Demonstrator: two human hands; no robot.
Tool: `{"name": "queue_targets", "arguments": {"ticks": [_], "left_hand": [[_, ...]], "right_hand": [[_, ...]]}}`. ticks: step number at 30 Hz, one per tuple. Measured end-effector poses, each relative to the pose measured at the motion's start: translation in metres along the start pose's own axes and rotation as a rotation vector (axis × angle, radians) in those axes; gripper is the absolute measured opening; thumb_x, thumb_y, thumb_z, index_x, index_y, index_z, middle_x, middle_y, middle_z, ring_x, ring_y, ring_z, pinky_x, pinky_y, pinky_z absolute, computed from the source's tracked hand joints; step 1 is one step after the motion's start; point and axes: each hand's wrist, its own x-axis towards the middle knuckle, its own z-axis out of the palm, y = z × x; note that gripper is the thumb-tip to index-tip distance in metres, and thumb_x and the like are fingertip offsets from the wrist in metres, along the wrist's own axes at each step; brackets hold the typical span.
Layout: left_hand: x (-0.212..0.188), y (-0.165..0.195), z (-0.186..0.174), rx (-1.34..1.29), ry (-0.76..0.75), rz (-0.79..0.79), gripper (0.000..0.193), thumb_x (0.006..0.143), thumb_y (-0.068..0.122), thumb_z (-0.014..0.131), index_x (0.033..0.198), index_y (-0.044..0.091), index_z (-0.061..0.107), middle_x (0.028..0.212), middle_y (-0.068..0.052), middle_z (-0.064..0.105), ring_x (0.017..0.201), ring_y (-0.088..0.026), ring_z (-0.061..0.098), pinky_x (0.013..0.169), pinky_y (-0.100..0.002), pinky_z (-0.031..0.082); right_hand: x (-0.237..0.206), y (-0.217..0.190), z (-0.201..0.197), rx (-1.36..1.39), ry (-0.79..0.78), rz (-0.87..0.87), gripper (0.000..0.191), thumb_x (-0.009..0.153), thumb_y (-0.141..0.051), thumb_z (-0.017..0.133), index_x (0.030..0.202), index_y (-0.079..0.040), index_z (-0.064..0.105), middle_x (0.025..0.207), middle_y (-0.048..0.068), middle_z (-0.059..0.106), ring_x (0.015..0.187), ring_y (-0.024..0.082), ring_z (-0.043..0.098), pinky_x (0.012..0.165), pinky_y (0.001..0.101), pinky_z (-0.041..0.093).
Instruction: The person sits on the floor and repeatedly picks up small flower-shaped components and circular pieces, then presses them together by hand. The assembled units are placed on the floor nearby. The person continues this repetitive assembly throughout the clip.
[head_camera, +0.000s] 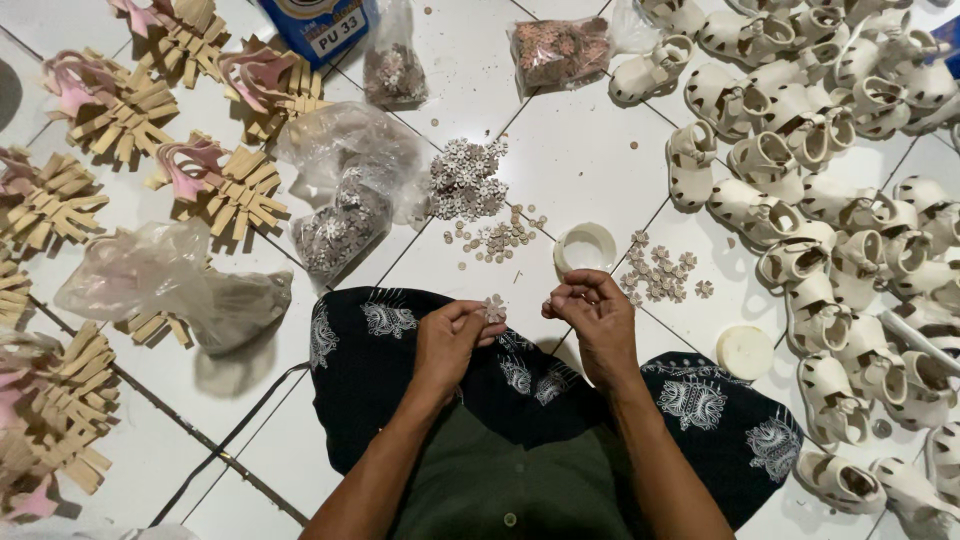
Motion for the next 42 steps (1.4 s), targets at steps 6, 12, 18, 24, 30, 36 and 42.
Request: {"name": "queue_targets", "arguments": {"ticks": [6, 12, 18, 24, 30, 36, 42], "left_hand": [[-0.007, 0.006, 0.001, 0.013, -0.01, 0.001, 0.027, 0.099, 0.01, 0.057, 0.113, -0.011, 0.066, 0.1, -0.02, 0.078, 0.091, -0.026, 0.079, 0.08, -0.031, 0.063], [-0.006, 0.005, -0.007, 0.016, -0.005, -0.001, 0.025, 0.099, 0.011, 0.057, 0.11, -0.008, 0.067, 0.1, -0.018, 0.078, 0.091, -0.025, 0.079, 0.078, -0.032, 0.062], [-0.003, 0.002, -0.015, 0.056, 0.028, -0.033, 0.024, 0.099, 0.012, 0.058, 0.11, -0.005, 0.069, 0.099, -0.017, 0.079, 0.092, -0.024, 0.08, 0.078, -0.03, 0.063], [0.01, -0.005, -0.026, -0.028, 0.036, -0.02, 0.025, 0.1, 0.013, 0.058, 0.11, -0.006, 0.068, 0.1, -0.019, 0.079, 0.091, -0.025, 0.08, 0.077, -0.031, 0.062], [0.028, -0.011, -0.031, -0.033, 0.052, -0.042, 0.025, 0.1, 0.014, 0.058, 0.109, -0.008, 0.068, 0.1, -0.019, 0.079, 0.091, -0.025, 0.081, 0.077, -0.031, 0.062], [0.039, -0.017, -0.03, -0.041, 0.061, -0.062, 0.025, 0.099, 0.012, 0.057, 0.113, -0.006, 0.067, 0.099, -0.019, 0.079, 0.091, -0.025, 0.08, 0.077, -0.031, 0.062], [0.042, -0.019, -0.028, -0.044, 0.059, -0.075, 0.025, 0.1, 0.011, 0.057, 0.113, -0.007, 0.066, 0.099, -0.019, 0.079, 0.091, -0.025, 0.08, 0.076, -0.031, 0.062]], "right_hand": [[-0.004, 0.002, -0.005, -0.287, 0.041, -0.047, 0.051, 0.084, 0.001, 0.074, 0.131, 0.002, 0.054, 0.103, 0.011, 0.07, 0.089, 0.016, 0.071, 0.083, 0.0311, 0.062], [0.026, 0.03, -0.019, -0.683, -0.038, -0.019, 0.042, 0.087, -0.003, 0.073, 0.128, -0.002, 0.062, 0.1, 0.009, 0.072, 0.088, 0.015, 0.071, 0.079, 0.0289, 0.061], [0.115, 0.035, -0.012, -0.914, 0.095, -0.063, 0.037, 0.091, -0.004, 0.067, 0.128, -0.003, 0.061, 0.103, 0.009, 0.073, 0.088, 0.016, 0.072, 0.077, 0.0299, 0.063], [0.179, 0.041, 0.002, -0.89, 0.127, -0.116, 0.041, 0.092, -0.005, 0.065, 0.132, -0.001, 0.06, 0.111, 0.013, 0.071, 0.096, 0.023, 0.071, 0.083, 0.037, 0.062], [0.183, 0.069, 0.013, -0.888, 0.062, -0.084, 0.043, 0.093, -0.007, 0.065, 0.135, -0.002, 0.057, 0.116, 0.017, 0.073, 0.102, 0.026, 0.072, 0.089, 0.0396, 0.06], [0.157, 0.097, 0.023, -0.964, 0.084, -0.066, 0.044, 0.095, -0.005, 0.061, 0.139, -0.006, 0.057, 0.114, 0.018, 0.073, 0.1, 0.027, 0.072, 0.087, 0.0394, 0.059], [0.141, 0.103, 0.023, -1.152, -0.037, -0.202, 0.041, 0.091, -0.002, 0.065, 0.132, -0.005, 0.061, 0.111, 0.019, 0.072, 0.099, 0.032, 0.07, 0.085, 0.0436, 0.056]]}}
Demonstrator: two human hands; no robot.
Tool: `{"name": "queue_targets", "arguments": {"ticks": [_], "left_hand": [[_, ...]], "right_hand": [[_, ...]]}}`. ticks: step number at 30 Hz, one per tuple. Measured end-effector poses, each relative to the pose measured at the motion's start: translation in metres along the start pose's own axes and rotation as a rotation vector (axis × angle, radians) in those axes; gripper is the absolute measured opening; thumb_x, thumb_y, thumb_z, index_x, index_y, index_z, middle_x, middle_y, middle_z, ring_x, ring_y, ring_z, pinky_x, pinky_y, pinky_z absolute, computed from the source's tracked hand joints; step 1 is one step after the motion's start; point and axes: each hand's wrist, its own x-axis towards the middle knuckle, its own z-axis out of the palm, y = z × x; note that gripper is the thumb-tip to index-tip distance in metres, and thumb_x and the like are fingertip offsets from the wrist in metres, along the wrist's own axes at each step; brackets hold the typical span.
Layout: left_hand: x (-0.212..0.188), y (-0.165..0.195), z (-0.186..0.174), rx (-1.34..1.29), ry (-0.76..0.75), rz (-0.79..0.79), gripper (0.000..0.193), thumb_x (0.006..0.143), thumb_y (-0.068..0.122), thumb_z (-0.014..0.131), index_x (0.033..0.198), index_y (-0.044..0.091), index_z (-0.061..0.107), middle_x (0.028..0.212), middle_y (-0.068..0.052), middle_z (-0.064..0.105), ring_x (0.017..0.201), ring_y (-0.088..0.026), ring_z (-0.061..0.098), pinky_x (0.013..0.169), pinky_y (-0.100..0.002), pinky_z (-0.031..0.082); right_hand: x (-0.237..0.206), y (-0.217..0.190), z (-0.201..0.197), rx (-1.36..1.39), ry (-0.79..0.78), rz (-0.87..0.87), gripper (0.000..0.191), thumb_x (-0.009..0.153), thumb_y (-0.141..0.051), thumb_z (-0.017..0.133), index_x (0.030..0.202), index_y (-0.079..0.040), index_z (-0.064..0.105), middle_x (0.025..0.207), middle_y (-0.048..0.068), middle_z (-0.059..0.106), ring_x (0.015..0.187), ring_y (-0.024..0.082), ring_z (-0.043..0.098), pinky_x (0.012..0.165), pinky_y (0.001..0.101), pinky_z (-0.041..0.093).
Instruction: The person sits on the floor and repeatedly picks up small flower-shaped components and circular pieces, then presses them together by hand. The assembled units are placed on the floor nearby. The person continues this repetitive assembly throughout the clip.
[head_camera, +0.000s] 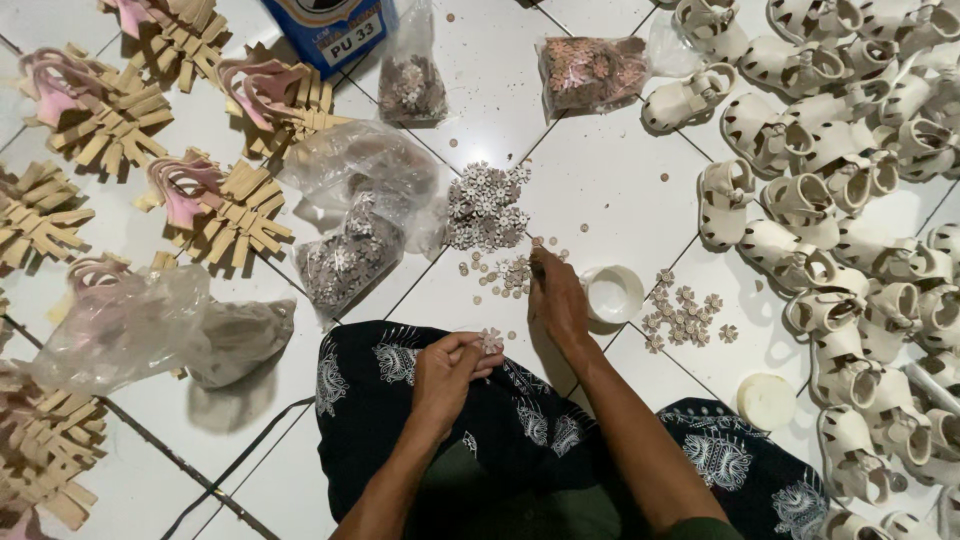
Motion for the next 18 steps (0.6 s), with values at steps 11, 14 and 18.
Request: {"name": "queue_targets", "arguments": {"ticks": [11, 14, 18], "left_hand": [[-0.006, 0.007, 0.003, 0.048, 0.002, 0.005, 0.025, 0.1, 0.014, 0.057, 0.113, -0.006, 0.066, 0.1, -0.019, 0.079, 0.091, -0.025, 0.08, 0.077, -0.03, 0.063], [-0.006, 0.007, 0.009, 0.036, -0.009, 0.006, 0.026, 0.1, 0.013, 0.058, 0.113, -0.008, 0.066, 0.1, -0.021, 0.078, 0.092, -0.025, 0.079, 0.078, -0.031, 0.062], [-0.012, 0.006, 0.017, 0.034, -0.047, 0.026, 0.026, 0.099, 0.012, 0.058, 0.112, -0.009, 0.066, 0.1, -0.02, 0.079, 0.091, -0.025, 0.08, 0.079, -0.031, 0.063]], "right_hand": [[-0.022, 0.009, -0.007, 0.505, -0.032, 0.14, 0.038, 0.088, 0.0, 0.071, 0.124, -0.003, 0.062, 0.101, 0.013, 0.068, 0.091, 0.021, 0.068, 0.08, 0.0344, 0.06], [-0.04, 0.0, -0.03, 0.76, -0.07, 0.291, 0.042, 0.083, 0.0, 0.073, 0.122, -0.001, 0.058, 0.097, 0.009, 0.069, 0.087, 0.017, 0.071, 0.079, 0.0325, 0.064], [-0.07, -0.016, -0.061, 0.99, -0.05, 0.373, 0.036, 0.087, -0.001, 0.072, 0.121, -0.001, 0.058, 0.094, 0.009, 0.069, 0.086, 0.016, 0.069, 0.078, 0.0322, 0.062]]}}
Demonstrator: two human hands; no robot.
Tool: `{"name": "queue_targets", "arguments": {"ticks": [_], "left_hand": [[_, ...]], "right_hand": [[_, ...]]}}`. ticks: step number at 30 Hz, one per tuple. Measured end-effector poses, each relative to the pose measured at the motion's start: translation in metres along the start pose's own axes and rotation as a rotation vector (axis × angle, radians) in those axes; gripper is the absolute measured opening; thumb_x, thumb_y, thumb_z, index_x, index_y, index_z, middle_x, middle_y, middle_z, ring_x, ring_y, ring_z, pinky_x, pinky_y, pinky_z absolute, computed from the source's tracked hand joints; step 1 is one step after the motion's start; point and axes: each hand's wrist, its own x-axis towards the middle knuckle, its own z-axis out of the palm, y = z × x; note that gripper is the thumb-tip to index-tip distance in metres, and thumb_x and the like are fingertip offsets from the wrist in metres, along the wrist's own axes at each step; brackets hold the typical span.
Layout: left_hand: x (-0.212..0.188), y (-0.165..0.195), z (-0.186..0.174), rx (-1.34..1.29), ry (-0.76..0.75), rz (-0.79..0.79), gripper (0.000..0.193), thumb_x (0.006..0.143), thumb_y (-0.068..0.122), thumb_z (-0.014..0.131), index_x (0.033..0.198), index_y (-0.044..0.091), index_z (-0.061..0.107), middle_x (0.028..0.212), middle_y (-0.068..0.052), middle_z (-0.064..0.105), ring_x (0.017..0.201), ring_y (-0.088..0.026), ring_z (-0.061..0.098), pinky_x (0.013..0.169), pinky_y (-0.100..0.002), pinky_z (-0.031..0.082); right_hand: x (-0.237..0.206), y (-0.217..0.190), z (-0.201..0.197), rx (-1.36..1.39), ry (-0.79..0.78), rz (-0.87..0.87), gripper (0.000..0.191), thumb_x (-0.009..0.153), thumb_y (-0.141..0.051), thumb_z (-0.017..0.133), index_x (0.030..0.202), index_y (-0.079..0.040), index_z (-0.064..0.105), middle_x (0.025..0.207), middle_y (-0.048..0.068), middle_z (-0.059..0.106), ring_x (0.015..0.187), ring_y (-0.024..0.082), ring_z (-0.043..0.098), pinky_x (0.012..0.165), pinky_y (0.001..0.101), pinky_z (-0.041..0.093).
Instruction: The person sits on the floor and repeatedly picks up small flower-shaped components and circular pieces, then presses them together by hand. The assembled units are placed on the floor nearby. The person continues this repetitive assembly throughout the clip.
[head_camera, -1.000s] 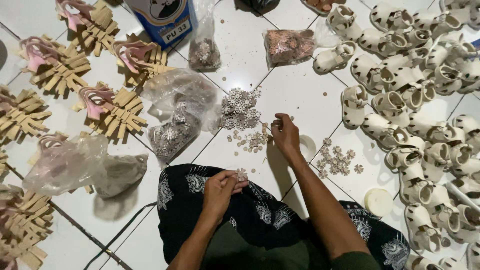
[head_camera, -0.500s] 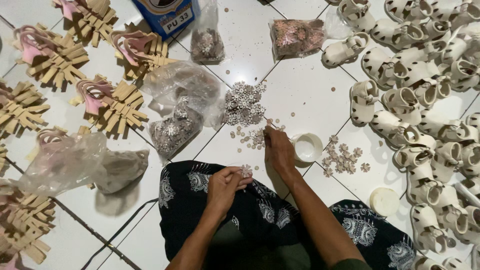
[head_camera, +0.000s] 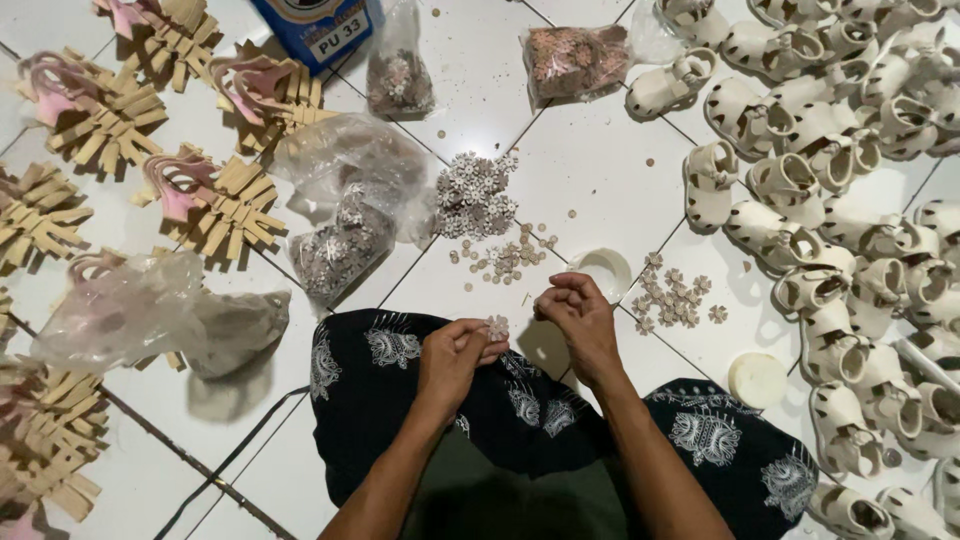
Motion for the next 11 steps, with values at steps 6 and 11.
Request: {"name": "queue_targets", "arguments": {"ticks": [6, 11], "left_hand": [[-0.008, -0.006, 0.015, 0.019, -0.052, 0.077, 0.025, 0.101, 0.01, 0.057, 0.114, -0.01, 0.066, 0.099, -0.021, 0.078, 0.09, -0.024, 0.079, 0.076, -0.03, 0.063], [-0.016, -0.01, 0.025, -0.018, -0.064, 0.114, 0.025, 0.099, 0.006, 0.059, 0.117, -0.011, 0.065, 0.1, -0.021, 0.077, 0.089, -0.026, 0.078, 0.078, -0.03, 0.064]], "right_hand": [[-0.056, -0.014, -0.006, -0.174, -0.084, -0.284, 0.033, 0.093, 0.001, 0.071, 0.122, -0.001, 0.056, 0.1, 0.009, 0.072, 0.094, 0.013, 0.069, 0.081, 0.0256, 0.058], [-0.082, -0.016, 0.008, -0.341, -0.011, -0.412, 0.04, 0.089, 0.0, 0.076, 0.123, -0.001, 0.056, 0.101, 0.01, 0.076, 0.095, 0.012, 0.072, 0.081, 0.0257, 0.058]]}}
